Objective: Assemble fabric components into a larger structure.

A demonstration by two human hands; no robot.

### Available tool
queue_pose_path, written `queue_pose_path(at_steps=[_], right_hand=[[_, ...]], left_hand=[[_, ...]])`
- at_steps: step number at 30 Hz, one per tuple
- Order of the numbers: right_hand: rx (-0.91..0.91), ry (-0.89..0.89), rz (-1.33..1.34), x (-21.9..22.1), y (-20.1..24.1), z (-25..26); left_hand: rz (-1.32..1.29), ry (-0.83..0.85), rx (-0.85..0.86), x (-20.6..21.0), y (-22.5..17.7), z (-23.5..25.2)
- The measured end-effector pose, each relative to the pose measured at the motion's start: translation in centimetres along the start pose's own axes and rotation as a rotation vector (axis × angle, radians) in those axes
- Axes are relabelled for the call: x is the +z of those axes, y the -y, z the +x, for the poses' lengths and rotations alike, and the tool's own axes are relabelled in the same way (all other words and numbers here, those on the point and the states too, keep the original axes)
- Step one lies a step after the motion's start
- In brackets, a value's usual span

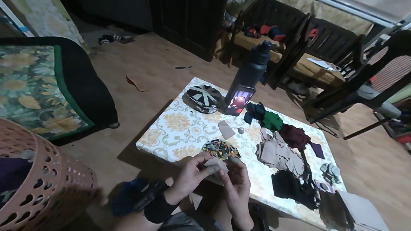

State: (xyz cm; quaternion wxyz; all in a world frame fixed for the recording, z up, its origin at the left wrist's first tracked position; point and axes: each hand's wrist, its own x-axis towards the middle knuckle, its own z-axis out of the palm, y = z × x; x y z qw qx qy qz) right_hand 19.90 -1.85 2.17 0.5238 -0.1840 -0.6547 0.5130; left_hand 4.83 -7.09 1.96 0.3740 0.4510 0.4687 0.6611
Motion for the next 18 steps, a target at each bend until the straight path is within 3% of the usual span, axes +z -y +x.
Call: queue_pose_path(at_steps=[12,15,18], right_hand=[[-0.073,0.046,-0.132,-1.0,-0.6,-0.3],[-0.135,0.02,-0.318,-3.7,-0.6,0.6],[-0.153,-0.173,-0.586,-8.9,0.2,2.5]], left_hand=[[0.18,0.03,0.079,-0.5,0.8,-0.6],[0.242,0.03,0.139,-0.7,1.1,-0.5],[0.267,0.005,0.115,-1.6,0.9,-0.6]])
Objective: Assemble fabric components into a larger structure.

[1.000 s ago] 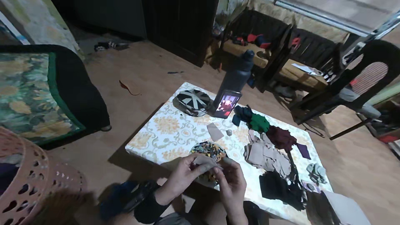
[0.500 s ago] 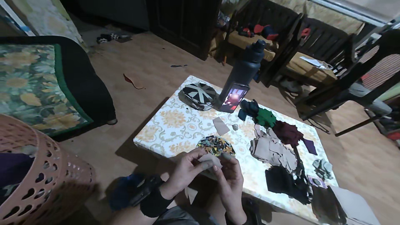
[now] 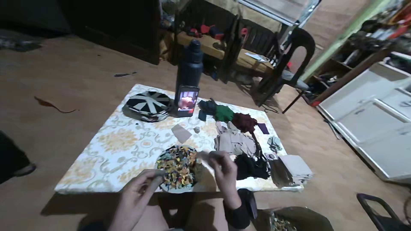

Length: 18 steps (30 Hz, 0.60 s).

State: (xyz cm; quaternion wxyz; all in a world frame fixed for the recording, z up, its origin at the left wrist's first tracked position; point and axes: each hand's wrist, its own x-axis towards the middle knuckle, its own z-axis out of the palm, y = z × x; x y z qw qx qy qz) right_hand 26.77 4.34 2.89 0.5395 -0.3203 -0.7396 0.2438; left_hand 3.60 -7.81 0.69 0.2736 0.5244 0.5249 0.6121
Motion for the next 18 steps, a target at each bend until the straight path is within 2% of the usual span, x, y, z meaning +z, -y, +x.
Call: queue_pose_path(at_steps=[4,7,10,13,18], right_hand=[[0.145,-0.203,-0.315,-5.9,-3.8,3.6],[0.247,-0.14,-0.566,-8.1,-5.6,4.7],[0.197,-0.111,-0.598,-7.6,-5.3,4.3],[0.14,-0.008,-0.532,-6.2,-5.4,3.3],[0.178,0.12,-0.555,-4.5,-6.0,2.6]], left_hand=[[0.014,-0.036,-0.056,-0.8,-0.4,-0.1],[0.017,-0.031,-0.05,-0.7,-0.5,0.0],[0.048,-0.017,-0.023,-0.7,-0.5,-0.1],[0.072,-0.016,-0.022,-0.8,-0.7,-0.2],[0.06,-0.009,-0.005,-0.9,-0.8,-0.2]])
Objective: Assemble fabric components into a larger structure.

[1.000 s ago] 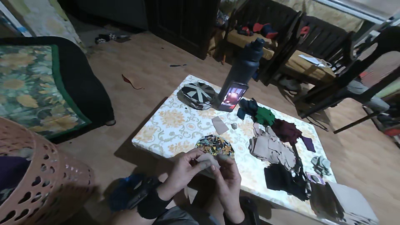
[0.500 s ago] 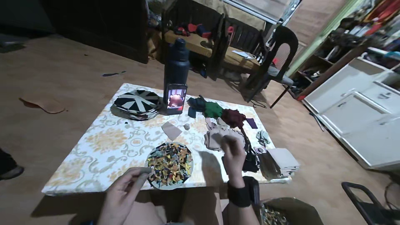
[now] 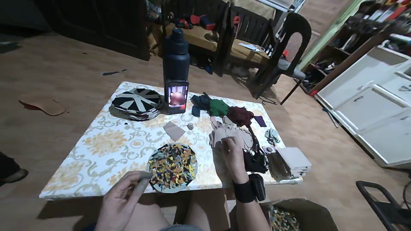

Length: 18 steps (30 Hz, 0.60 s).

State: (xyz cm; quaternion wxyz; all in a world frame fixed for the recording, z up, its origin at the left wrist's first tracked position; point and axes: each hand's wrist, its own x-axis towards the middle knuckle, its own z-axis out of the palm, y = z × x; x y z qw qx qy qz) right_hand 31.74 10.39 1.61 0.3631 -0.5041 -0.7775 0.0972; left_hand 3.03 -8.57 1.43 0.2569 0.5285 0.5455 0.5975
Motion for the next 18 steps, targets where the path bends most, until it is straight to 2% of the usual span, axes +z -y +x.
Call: queue_pose_path(at_steps=[4,14,18], right_hand=[[0.0,0.051,-0.066,0.46,0.29,0.11],[0.002,0.012,-0.087,0.67,0.33,0.08],[0.079,-0.001,-0.021,0.26,0.65,0.01]], left_hand=[[0.011,0.009,0.0,0.09,0.32,-0.15],[0.004,0.018,0.001,0.21,0.31,-0.15],[0.014,0.039,-0.014,0.31,0.09,-0.26]])
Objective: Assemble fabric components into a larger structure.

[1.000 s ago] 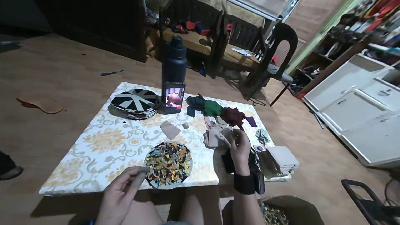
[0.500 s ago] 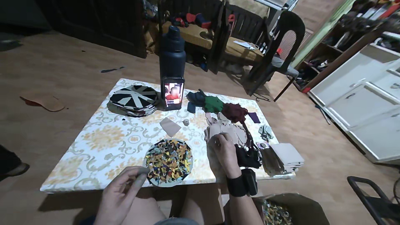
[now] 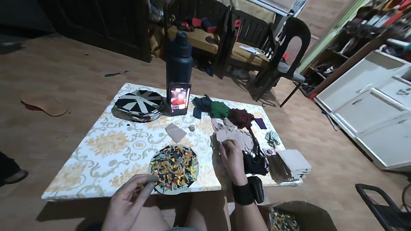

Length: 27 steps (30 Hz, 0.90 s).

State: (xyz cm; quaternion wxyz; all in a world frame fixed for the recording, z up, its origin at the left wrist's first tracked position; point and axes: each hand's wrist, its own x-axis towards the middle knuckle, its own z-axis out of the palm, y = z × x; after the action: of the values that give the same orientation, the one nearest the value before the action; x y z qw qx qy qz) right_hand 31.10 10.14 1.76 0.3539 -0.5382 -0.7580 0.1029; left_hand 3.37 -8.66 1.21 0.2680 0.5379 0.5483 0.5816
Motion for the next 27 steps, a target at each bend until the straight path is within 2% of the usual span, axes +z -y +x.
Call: queue_pose_path(at_steps=[5,7,10,12,14,16,18,22,27], right_hand=[[0.043,-0.029,0.05,-0.1,-0.1,-0.1],[-0.029,-0.129,0.067,0.0,0.1,-0.3],[-0.231,-0.241,0.154,-0.2,2.0,-1.3],[-0.397,-0.188,0.297,-0.4,4.2,-3.0],[-0.569,-0.068,0.39,-0.3,6.4,-5.1],[-0.692,0.046,0.395,-0.2,7.5,-6.9],[-0.73,0.087,0.381,0.1,7.5,-8.1],[-0.615,0.084,0.481,0.7,6.8,-9.1],[-0.242,0.175,0.959,1.9,7.7,-10.0]], left_hand=[[-0.074,0.039,-0.017,0.7,-0.6,-0.3],[-0.193,0.057,-0.077,1.5,-1.2,-0.5],[-0.385,0.173,-0.227,2.7,-2.1,-0.8],[-0.496,0.276,-0.336,3.6,-2.5,-0.7],[-0.622,0.31,-0.435,4.2,-2.5,-0.4],[-0.73,0.2,-0.513,4.9,-3.0,-0.1],[-0.745,0.097,-0.532,5.2,-3.4,0.4],[-0.674,0.069,-0.5,5.4,-3.6,0.7],[-0.588,0.072,-0.384,5.7,-3.0,0.1]])
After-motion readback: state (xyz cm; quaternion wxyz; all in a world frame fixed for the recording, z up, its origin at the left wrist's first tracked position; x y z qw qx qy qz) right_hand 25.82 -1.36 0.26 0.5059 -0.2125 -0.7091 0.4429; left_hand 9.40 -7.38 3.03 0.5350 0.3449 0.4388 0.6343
